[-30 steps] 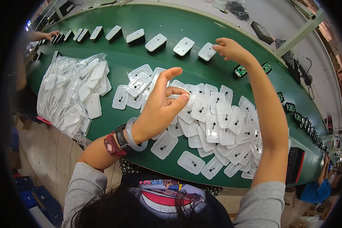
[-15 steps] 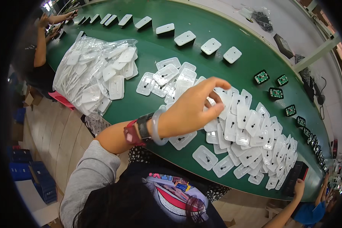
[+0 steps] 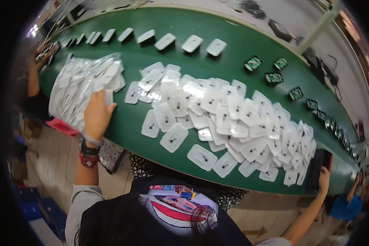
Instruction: Assemble small electronic components by placing printed circuit boards into plastic housings on a production line.
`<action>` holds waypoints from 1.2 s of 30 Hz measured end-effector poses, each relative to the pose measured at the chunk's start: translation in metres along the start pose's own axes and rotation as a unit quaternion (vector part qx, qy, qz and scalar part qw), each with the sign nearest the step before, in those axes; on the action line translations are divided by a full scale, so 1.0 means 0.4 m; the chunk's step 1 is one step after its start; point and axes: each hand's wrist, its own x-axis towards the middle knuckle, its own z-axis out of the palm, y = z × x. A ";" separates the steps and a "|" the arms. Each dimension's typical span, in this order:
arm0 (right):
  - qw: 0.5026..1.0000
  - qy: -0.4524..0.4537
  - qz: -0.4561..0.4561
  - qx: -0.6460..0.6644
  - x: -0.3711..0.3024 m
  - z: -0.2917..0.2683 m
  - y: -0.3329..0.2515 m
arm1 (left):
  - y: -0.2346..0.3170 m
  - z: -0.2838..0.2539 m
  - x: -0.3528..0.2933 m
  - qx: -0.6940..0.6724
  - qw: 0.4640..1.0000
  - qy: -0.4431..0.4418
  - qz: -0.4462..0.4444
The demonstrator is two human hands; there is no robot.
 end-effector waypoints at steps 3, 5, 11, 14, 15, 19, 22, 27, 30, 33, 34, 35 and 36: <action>0.999 -0.008 0.043 0.021 -0.021 -0.015 -0.016 | -0.015 0.020 0.001 -0.067 0.998 0.016 -0.005; 0.999 0.039 0.029 -0.018 -0.041 -0.012 -0.011 | -0.014 0.016 0.003 -0.077 0.997 0.006 -0.004; 0.972 0.216 0.008 -0.095 -0.094 0.027 -0.118 | -0.034 0.015 0.006 -0.096 0.995 -0.033 -0.002; 0.961 0.267 0.043 -0.052 -0.107 0.028 -0.198 | -0.039 0.016 0.007 -0.093 0.995 -0.041 0.013; 0.962 0.263 0.050 -0.048 -0.113 0.023 -0.218 | -0.040 0.017 0.007 -0.108 0.993 -0.039 0.011; 0.965 0.250 0.067 -0.037 -0.122 0.001 -0.290 | -0.033 -0.003 0.004 -0.153 0.988 -0.035 0.000; 0.965 0.239 0.025 0.103 -0.132 0.000 -0.350 | -0.009 -0.054 0.006 -0.222 0.971 0.070 -0.053; 0.957 0.137 -0.044 0.253 -0.144 0.078 -0.616 | 0.102 -0.159 0.037 -0.393 0.917 0.073 -0.007; 0.957 0.058 -0.089 0.270 -0.138 0.207 -0.869 | 0.233 -0.182 0.077 -0.670 0.729 -0.107 0.088; 0.935 -0.056 -0.147 0.317 -0.154 0.305 -1.017 | 0.366 -0.172 0.123 -0.712 0.626 -0.254 0.192; 0.927 -0.064 -0.175 0.325 -0.168 0.324 -1.046 | 0.382 -0.161 0.129 -0.713 0.626 -0.252 0.192; 0.918 -0.073 -0.203 0.332 -0.180 0.341 -1.073 | 0.393 -0.149 0.136 -0.718 0.613 -0.280 0.178; 0.919 -0.075 -0.202 0.331 -0.196 0.357 -1.100 | 0.400 -0.132 0.143 -0.722 0.598 -0.308 0.162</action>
